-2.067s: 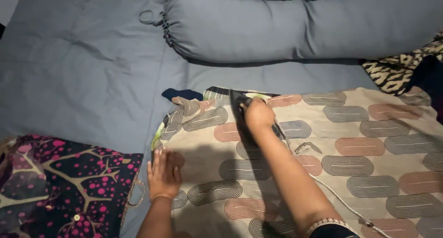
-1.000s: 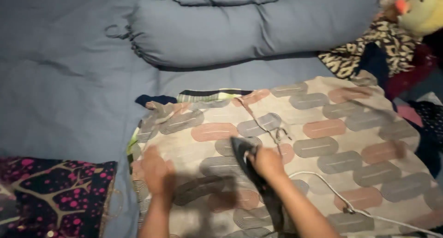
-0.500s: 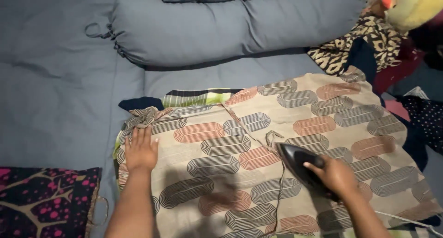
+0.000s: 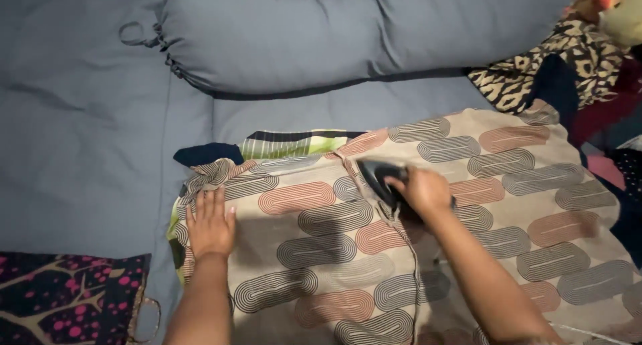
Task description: Ironing a patterned garment on top of a bed.
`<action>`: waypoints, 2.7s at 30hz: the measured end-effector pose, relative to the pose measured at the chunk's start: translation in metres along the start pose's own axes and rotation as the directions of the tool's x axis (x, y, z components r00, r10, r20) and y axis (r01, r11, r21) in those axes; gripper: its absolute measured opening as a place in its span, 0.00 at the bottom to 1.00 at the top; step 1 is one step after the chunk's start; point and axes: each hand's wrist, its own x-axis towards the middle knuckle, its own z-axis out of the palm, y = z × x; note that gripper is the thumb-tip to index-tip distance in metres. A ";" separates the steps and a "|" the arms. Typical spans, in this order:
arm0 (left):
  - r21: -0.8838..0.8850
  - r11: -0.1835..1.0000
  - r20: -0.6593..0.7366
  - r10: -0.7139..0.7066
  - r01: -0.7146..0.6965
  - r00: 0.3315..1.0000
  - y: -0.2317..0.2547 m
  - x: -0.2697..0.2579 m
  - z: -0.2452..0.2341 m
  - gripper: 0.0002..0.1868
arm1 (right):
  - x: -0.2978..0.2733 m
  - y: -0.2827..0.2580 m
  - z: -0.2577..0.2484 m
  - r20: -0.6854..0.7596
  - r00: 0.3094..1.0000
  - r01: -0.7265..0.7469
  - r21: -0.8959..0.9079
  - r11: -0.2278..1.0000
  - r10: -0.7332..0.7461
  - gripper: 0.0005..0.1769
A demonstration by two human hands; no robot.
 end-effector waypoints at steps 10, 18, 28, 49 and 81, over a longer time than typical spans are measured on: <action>-0.021 0.999 0.049 -0.023 0.025 0.999 0.001 0.001 0.005 0.36 | 0.101 -0.061 0.003 -0.059 0.991 -0.117 0.112 0.987 0.124 0.32; -0.018 1.000 0.015 0.002 -0.002 1.000 0.001 -0.004 0.003 0.36 | 0.041 0.055 0.012 -0.067 0.954 -0.287 0.069 0.955 0.292 0.34; -0.448 0.889 -0.409 -0.302 0.098 0.861 -0.016 0.012 -0.068 0.27 | -0.074 0.194 0.020 0.079 0.949 -0.312 0.121 0.942 0.304 0.38; -0.405 0.793 0.191 -0.414 0.456 0.890 -0.076 0.066 -0.132 0.36 | -0.158 -0.185 -0.007 0.123 0.928 0.334 0.149 0.931 -0.353 0.30; -0.708 0.533 0.119 -0.558 0.464 0.822 -0.113 0.016 -0.023 0.12 | -0.034 -0.237 0.021 0.096 0.928 0.352 0.088 0.932 -0.360 0.31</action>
